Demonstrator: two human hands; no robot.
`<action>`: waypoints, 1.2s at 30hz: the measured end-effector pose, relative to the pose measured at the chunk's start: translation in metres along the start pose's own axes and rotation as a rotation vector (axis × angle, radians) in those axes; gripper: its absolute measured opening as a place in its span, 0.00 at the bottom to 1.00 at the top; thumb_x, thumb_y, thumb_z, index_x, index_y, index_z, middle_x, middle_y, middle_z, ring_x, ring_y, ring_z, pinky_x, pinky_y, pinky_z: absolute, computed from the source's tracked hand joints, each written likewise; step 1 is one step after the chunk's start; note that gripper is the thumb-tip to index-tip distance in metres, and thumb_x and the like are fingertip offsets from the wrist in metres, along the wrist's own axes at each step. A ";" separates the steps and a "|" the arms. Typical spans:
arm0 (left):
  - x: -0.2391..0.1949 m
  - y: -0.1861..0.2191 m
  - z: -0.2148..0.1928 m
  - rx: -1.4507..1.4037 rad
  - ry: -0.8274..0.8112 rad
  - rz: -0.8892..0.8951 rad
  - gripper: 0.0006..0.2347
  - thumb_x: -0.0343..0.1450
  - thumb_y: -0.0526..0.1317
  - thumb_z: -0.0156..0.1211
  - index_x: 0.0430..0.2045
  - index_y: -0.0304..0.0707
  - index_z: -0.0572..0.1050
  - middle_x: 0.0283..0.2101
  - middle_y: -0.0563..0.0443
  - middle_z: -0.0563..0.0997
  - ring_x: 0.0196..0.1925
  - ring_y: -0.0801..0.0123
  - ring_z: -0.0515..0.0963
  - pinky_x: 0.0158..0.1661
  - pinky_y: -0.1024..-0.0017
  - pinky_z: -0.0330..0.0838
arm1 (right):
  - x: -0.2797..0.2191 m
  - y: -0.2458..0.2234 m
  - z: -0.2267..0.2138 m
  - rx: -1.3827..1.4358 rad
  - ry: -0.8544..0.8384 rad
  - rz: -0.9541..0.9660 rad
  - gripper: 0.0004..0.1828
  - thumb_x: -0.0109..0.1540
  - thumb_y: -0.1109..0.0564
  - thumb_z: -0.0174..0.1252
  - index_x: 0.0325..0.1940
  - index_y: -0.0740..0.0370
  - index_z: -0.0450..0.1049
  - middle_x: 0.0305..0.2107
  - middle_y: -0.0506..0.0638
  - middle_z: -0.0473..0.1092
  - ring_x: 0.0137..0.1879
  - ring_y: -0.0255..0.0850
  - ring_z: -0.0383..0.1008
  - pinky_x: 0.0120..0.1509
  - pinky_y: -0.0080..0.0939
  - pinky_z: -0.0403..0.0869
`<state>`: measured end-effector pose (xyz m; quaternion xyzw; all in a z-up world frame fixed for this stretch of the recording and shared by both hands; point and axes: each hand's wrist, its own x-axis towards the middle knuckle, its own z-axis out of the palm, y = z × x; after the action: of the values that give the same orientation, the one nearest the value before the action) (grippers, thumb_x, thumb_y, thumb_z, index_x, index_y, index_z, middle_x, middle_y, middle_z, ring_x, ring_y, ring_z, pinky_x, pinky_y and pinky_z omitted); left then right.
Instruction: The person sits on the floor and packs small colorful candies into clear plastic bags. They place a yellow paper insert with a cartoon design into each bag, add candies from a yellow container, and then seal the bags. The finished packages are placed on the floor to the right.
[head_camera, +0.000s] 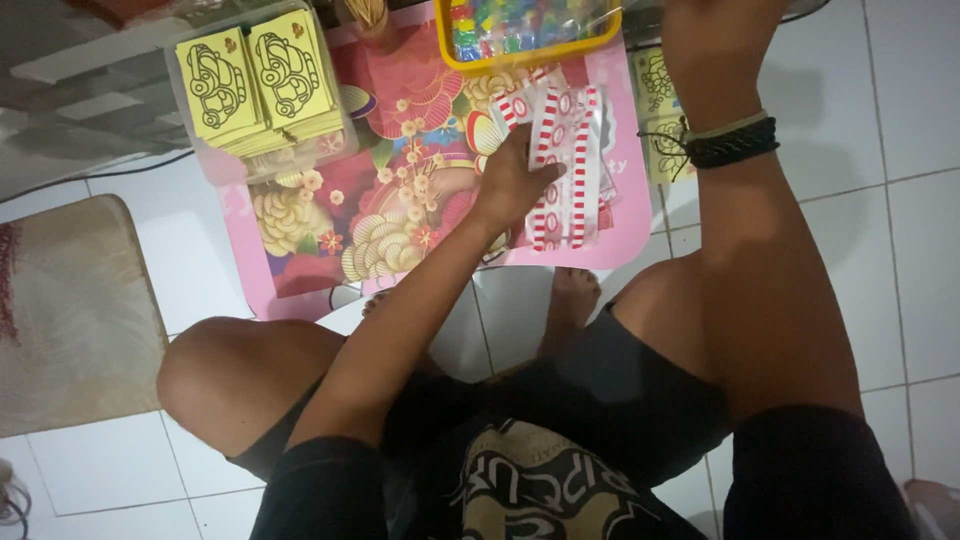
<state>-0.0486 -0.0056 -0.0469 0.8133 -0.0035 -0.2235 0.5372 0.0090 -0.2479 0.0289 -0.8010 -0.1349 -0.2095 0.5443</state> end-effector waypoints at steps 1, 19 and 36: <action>-0.012 0.013 -0.006 -0.002 0.001 0.001 0.28 0.65 0.43 0.75 0.61 0.49 0.71 0.52 0.45 0.84 0.56 0.54 0.84 0.54 0.61 0.80 | -0.002 0.005 -0.002 0.084 0.015 0.027 0.12 0.76 0.68 0.57 0.42 0.58 0.66 0.32 0.51 0.65 0.40 0.45 0.66 0.46 0.48 0.66; -0.065 0.070 -0.197 -0.631 0.260 0.463 0.04 0.75 0.37 0.63 0.42 0.43 0.81 0.53 0.55 0.82 0.43 0.71 0.83 0.34 0.72 0.86 | -0.002 -0.145 0.108 0.129 -0.295 0.216 0.14 0.65 0.79 0.56 0.40 0.62 0.70 0.42 0.52 0.67 0.43 0.42 0.73 0.44 0.39 0.84; -0.076 0.059 -0.207 -0.532 0.054 0.272 0.11 0.73 0.35 0.60 0.48 0.33 0.74 0.47 0.45 0.83 0.39 0.68 0.87 0.38 0.72 0.90 | 0.004 -0.152 0.170 0.330 -0.427 0.312 0.07 0.71 0.59 0.61 0.39 0.60 0.73 0.31 0.49 0.75 0.38 0.34 0.75 0.48 0.34 0.77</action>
<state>-0.0275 0.1690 0.0989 0.6418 -0.0396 -0.1209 0.7562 -0.0229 -0.0341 0.1002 -0.7389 -0.1535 0.0743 0.6519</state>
